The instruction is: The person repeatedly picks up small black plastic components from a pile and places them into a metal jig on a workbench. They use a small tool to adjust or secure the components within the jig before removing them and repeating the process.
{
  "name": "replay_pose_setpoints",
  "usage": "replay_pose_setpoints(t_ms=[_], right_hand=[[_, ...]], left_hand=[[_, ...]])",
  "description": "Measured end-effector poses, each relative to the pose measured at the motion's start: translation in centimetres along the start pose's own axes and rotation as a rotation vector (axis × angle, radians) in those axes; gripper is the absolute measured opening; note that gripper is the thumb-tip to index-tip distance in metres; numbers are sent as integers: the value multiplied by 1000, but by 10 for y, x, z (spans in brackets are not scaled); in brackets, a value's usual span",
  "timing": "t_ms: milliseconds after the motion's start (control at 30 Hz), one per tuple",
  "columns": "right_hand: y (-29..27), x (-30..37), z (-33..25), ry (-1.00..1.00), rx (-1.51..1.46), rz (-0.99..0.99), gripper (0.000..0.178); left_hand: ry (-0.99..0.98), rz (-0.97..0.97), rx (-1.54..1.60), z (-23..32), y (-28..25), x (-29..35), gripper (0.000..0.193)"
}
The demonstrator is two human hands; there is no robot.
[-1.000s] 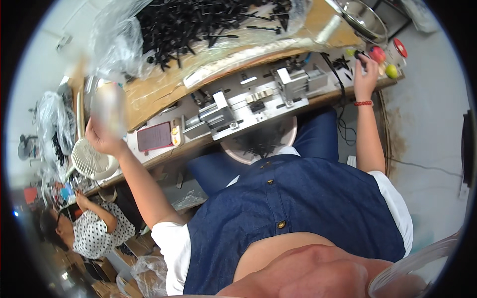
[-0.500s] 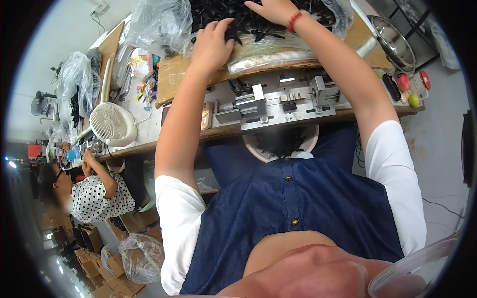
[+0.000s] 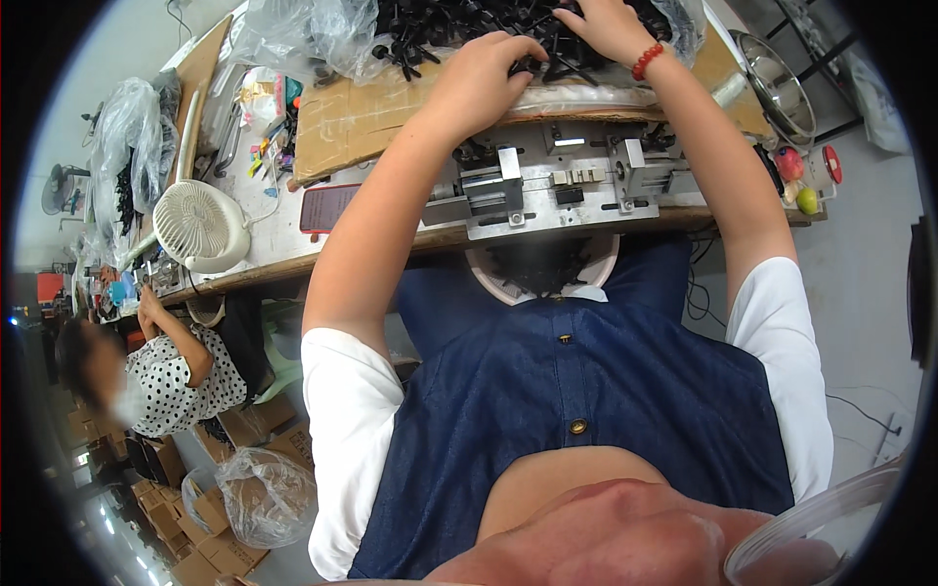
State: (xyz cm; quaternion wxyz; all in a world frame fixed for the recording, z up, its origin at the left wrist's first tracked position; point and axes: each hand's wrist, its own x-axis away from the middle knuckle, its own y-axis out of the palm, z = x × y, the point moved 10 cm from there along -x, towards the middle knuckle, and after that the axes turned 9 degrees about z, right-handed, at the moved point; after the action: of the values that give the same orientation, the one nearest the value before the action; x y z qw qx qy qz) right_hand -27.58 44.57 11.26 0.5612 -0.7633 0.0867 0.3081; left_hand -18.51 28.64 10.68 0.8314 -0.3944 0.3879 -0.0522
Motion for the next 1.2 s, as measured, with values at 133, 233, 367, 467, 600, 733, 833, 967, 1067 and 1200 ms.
replay_pose_setpoints(t_ms=[133, 233, 367, 467, 600, 733, 833, 967, 1067, 1200], right_hand=[[-18, 11, 22, 70, 18, 139, 15], [-29, 7, 27, 120, 9, 214, 15], [-32, 1, 17, 129, -97, 167, 23], [-46, 9, 2, -9, -5, 289, 25], [-40, 15, -32, -147, 130, 89, 28], [-24, 18, -30, -139, 203, -132, 32], [-13, 15, -29, -45, 164, -246, 37], [-7, 14, -23, 87, 126, -235, 41], [7, 5, 2, 163, 156, -172, 37], [1, -2, 17, 265, -143, -171, 31]], left_hand=[[28, 62, -29, 6, 1, -5, 27], [-37, 75, -33, -2, -6, -8, 24], [-101, 197, 129, -7, -23, -4, 21], [-164, 314, 236, -12, -36, 3, 24], [-253, 356, 310, 8, -51, 43, 27], [-180, 235, 408, 62, -25, 93, 29], [-165, 174, 422, 83, 1, 130, 29], [-231, 150, 306, 82, 31, 153, 23], [-205, 154, 257, 83, 45, 150, 20], [-239, 165, 180, 74, 58, 153, 22]])
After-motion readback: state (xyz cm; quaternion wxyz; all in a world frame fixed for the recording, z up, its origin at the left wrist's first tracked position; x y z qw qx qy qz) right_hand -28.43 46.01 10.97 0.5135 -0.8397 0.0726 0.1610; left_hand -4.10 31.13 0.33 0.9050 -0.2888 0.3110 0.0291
